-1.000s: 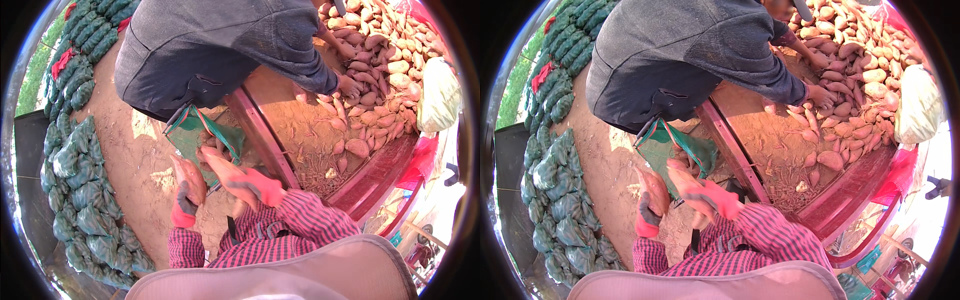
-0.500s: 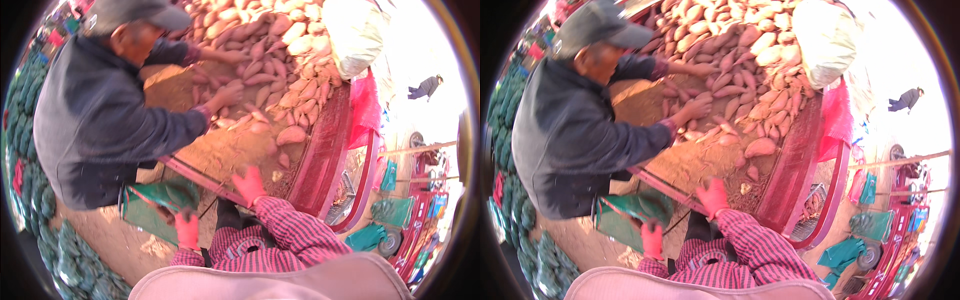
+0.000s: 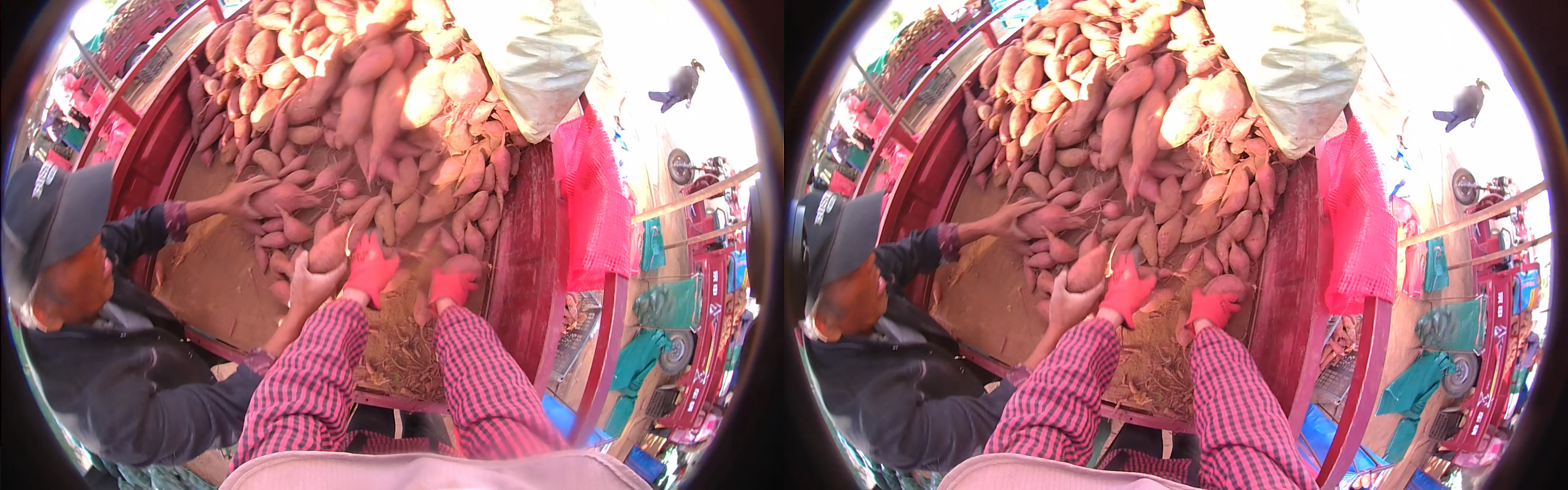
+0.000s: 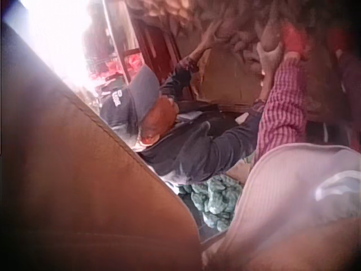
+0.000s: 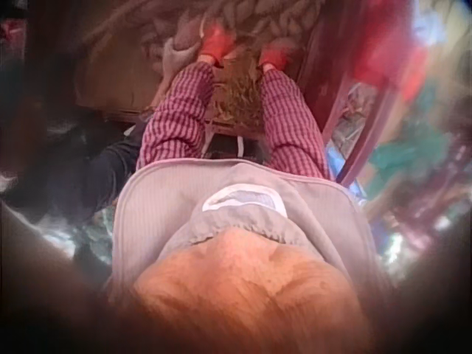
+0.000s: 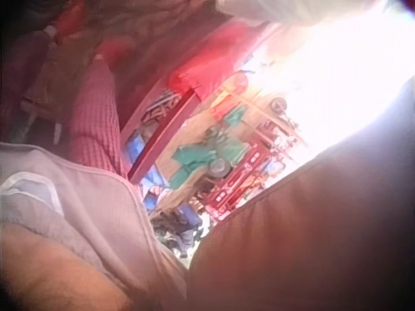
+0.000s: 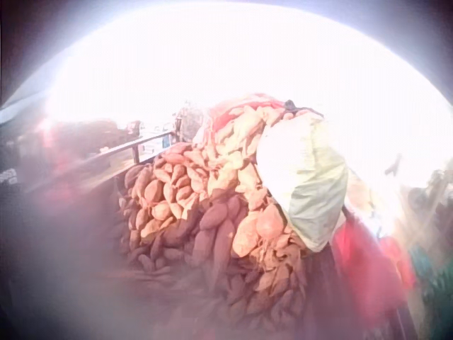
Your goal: The person stands at the back of a red truck and repeatedly scoops sweet potatoes from a large pile into a red mesh bag. They then carry the bag to a blue crate on the ground and pour the potatoes into it. This cycle repeats throughout the clip.
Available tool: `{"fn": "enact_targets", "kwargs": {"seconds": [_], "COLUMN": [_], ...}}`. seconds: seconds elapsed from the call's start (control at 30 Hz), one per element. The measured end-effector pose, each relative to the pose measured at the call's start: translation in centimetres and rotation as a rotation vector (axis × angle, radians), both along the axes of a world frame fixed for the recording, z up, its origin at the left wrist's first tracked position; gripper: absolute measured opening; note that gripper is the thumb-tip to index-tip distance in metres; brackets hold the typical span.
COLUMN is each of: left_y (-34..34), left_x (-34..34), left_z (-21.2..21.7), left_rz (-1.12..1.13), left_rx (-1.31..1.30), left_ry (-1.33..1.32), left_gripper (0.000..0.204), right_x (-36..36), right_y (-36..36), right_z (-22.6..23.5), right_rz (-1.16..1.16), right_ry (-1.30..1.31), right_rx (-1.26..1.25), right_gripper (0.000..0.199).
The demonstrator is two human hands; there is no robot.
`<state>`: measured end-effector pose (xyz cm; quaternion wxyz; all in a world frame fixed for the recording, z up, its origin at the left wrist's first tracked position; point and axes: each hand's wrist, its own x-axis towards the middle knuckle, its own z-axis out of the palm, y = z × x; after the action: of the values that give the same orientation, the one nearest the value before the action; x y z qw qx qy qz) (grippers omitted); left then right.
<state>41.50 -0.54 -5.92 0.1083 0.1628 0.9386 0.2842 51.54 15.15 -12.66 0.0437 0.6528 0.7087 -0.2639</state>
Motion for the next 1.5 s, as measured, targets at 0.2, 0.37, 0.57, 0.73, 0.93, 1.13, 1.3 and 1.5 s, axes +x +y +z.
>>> {"fn": "enact_targets", "kwargs": {"seconds": [0.2,0.37,0.57,0.73,0.93,1.13,1.3,1.5], "left_y": [8.2,11.7,11.2,12.9,11.9,7.8,8.1,5.2], "left_x": [-9.8,-11.4,-11.6,-18.0,-25.8,-22.0,-17.3,-9.8], "left_z": [-0.7,-1.5,0.7,4.1,2.1,-0.6,-2.9,-4.1], "left_rz": [0.009,0.233,0.517,0.486,0.231,-0.118,-0.126,-0.205], "left_rx": [-0.075,-0.007,0.507,0.625,0.477,0.557,0.500,0.547], "left_ry": [0.029,0.157,-0.116,-0.117,-0.322,-0.507,-0.440,-0.389], "left_gripper": [0.085,0.083,0.102,0.106,0.086,0.070,0.058,0.039], "right_x": [3.3,4.8,4.8,4.8,4.4,4.6,4.7,5.2], "right_y": [-0.8,0.0,-0.5,-0.4,-0.4,-0.6,-0.3,1.4], "right_z": [-1.6,-1.6,-2.6,-1.7,-0.2,-2.2,-2.5,1.8], "right_rz": [0.002,0.118,-0.004,0.093,0.109,0.065,0.157,-0.143], "right_ry": [0.194,0.219,0.228,0.223,0.299,0.301,0.333,0.902], "right_rx": [-0.029,-0.099,-0.213,-0.098,-0.079,-0.074,0.059,-0.453], "right_gripper": [0.137,0.136,0.136,0.136,0.135,0.135,0.134,0.103]}}
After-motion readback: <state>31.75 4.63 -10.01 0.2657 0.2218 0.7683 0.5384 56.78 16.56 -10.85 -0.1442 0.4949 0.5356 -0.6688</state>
